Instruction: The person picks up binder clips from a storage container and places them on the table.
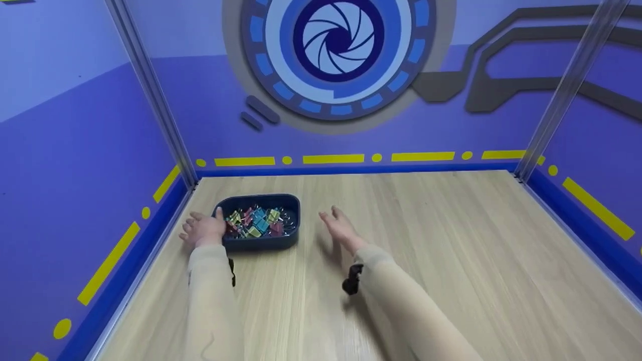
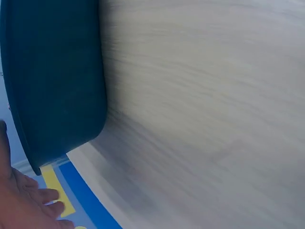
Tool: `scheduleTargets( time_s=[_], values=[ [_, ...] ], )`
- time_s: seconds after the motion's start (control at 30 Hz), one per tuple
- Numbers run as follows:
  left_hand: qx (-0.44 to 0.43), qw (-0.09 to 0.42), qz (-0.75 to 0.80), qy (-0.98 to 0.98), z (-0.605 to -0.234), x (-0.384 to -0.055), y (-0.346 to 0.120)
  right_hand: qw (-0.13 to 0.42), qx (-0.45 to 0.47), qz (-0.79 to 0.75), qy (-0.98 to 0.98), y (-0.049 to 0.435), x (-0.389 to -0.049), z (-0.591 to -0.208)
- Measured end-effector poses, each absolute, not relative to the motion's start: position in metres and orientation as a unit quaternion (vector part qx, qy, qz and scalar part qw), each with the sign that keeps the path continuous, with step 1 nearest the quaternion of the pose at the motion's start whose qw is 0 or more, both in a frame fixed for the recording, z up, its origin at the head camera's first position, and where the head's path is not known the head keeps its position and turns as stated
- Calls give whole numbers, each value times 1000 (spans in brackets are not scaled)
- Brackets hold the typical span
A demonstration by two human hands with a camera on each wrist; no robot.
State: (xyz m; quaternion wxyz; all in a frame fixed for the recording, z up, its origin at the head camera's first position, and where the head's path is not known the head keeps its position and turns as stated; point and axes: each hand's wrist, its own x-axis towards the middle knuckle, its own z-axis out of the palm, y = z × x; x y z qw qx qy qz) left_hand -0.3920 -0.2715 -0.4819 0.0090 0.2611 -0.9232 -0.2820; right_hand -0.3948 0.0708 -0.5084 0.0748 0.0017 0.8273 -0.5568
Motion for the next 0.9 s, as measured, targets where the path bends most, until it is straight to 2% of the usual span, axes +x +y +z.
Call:
scheduleTargets(
  time_s=[0.17,0.27,0.33,0.4,0.5,0.57,0.6,0.8,0.9],
  values=[
    [263,15,-364,-893,-485,-394,-278,95,-10,-625,775,39,-392,-513],
    [246,24,-392,-886,-500,-411,-291,129,-6,-662,738,26,-389,-514],
    [232,75,-389,-888,-530,-435,-307,146,-11,-674,724,19,-387,-514],
    [231,79,-391,-887,-538,-444,-313,152,-24,-680,717,14,-386,-513],
    [228,90,-388,-888,-527,-432,-303,147,-50,-672,725,9,-385,-512],
    [233,50,-396,-887,-496,-407,-288,139,-64,-662,733,8,-385,-512],
    [233,52,-392,-888,-490,-400,-283,136,-67,-658,737,7,-385,-512],
    [226,58,-387,-892,-491,-393,-281,123,-61,-647,750,9,-386,-512],
    [215,68,-389,-893,-493,-393,-279,97,-47,-649,753,12,-387,-512]
  ],
)
